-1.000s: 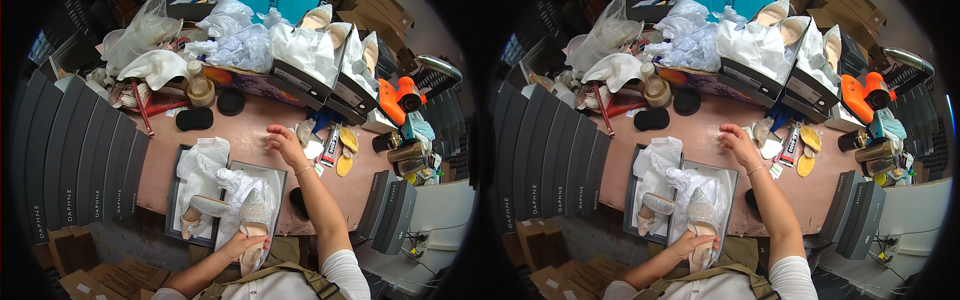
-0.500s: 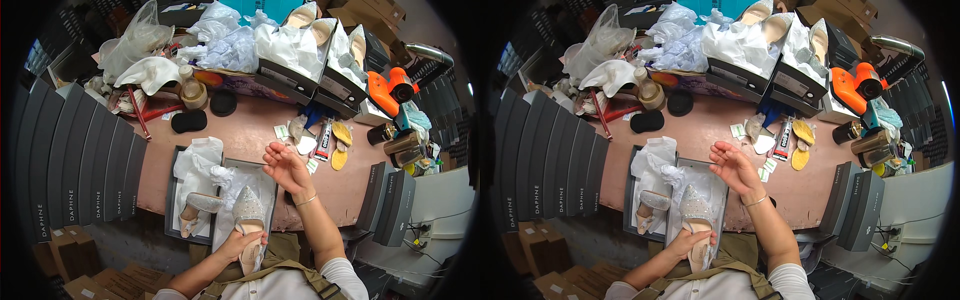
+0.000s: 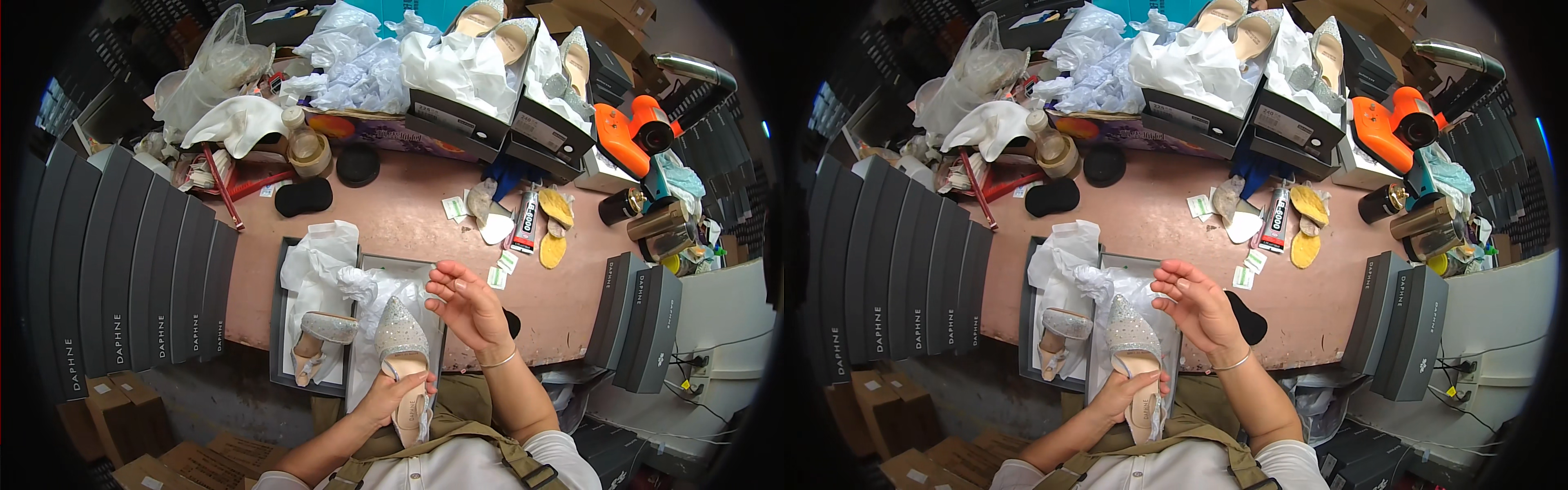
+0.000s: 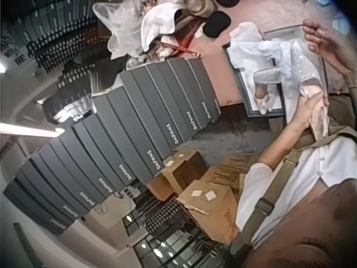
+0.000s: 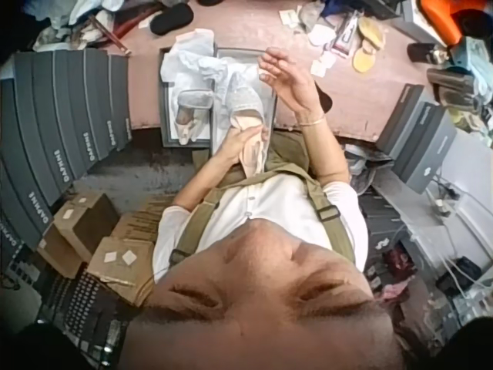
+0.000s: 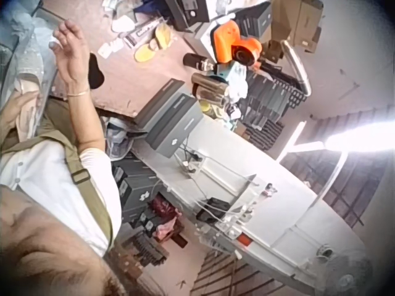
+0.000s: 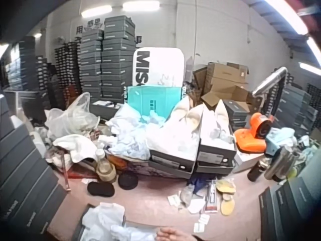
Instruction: Glue parts of a high-heeled shoe using an adhesive tube.
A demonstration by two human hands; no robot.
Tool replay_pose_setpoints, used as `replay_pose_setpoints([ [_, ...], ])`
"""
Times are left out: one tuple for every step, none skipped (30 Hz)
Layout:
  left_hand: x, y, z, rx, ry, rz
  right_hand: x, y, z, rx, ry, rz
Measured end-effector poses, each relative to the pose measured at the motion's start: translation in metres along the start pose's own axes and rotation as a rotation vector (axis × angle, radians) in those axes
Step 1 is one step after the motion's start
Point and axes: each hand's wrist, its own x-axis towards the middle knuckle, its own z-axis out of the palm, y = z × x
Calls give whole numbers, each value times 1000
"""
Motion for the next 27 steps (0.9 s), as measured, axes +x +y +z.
replay_pose_setpoints([
  [1, 0, -1, 3, -5, -3, 1, 1, -4, -52, -20, -59],
  [1, 0, -2, 5, -9, -6, 3, 3, -11, -104, -40, -118],
  [1, -1, -1, 0, 0, 0, 4, 3, -14, -157, -61, -174],
  [1, -1, -1, -5, 9, 7, 5, 0, -16, -169, -30, -208],
  [1, -1, -1, -12, 19, 14, 8, -7, -15, -181, 1, -242],
  [1, -2, -2, -15, 13, 0, 11, -14, -14, -195, 35, -276],
  [1, -3, -5, -20, 7, -14, 16, -21, -13, -190, 55, -274],
  [2, -4, -7, -26, 3, -26, 23, -24, -16, -243, 57, -277],
  [2, -4, -7, -20, -5, -25, 30, -27, -22, -300, 62, -286],
  [4, -6, -8, -12, -12, -23, 39, -28, -32, -354, 66, -295],
  [5, -6, -8, -5, -18, -21, 52, -28, -49, -383, 50, -346],
  [7, -6, -9, 0, -29, -26, 62, -30, -53, -532, 98, -308],
  [8, -7, -10, 4, -38, -26, 72, -32, -53, -682, 140, -266],
  [8, -7, -11, 7, -47, -26, 83, -33, -55, -832, 180, -223],
  [10, -8, -11, 11, -54, -17, 99, -30, -69, -1017, 182, -273],
  [11, -10, -12, 11, -57, -6, 111, -26, -75, -1166, 169, -291],
  [13, -11, -13, 11, -60, 5, 121, -22, -78, -1314, 154, -309],
  [14, -12, -15, 20, -73, 0, 129, -19, -76, -1462, 136, -328],
  [15, -12, -18, 30, -86, -6, 135, -15, -73, -1549, 34, -470],
  [16, -12, -19, 41, -100, -12, 141, -8, -69, -1549, -28, -493],
  [17, -11, -20, 22, -98, -14, 147, -1, -67, -1546, -88, -515],
  [18, -11, -20, 5, -96, -17, 153, 3, -66, -1543, -146, -537],
  [19, -11, -20, -12, -95, -20, 162, 4, -72, -1636, -266, -567],
  [20, -11, -21, -16, -92, -14, 167, 6, -69, -1698, -307, -580],
  [20, -11, -21, -19, -89, -8, 170, 9, -66, -1760, -347, -595],
  [20, -11, -22, -21, -87, -3, 173, 11, -64, -1822, -387, -609],
  [21, -11, -23, -18, -97, 1, 177, 11, -65, -1870, -414, -631],
])
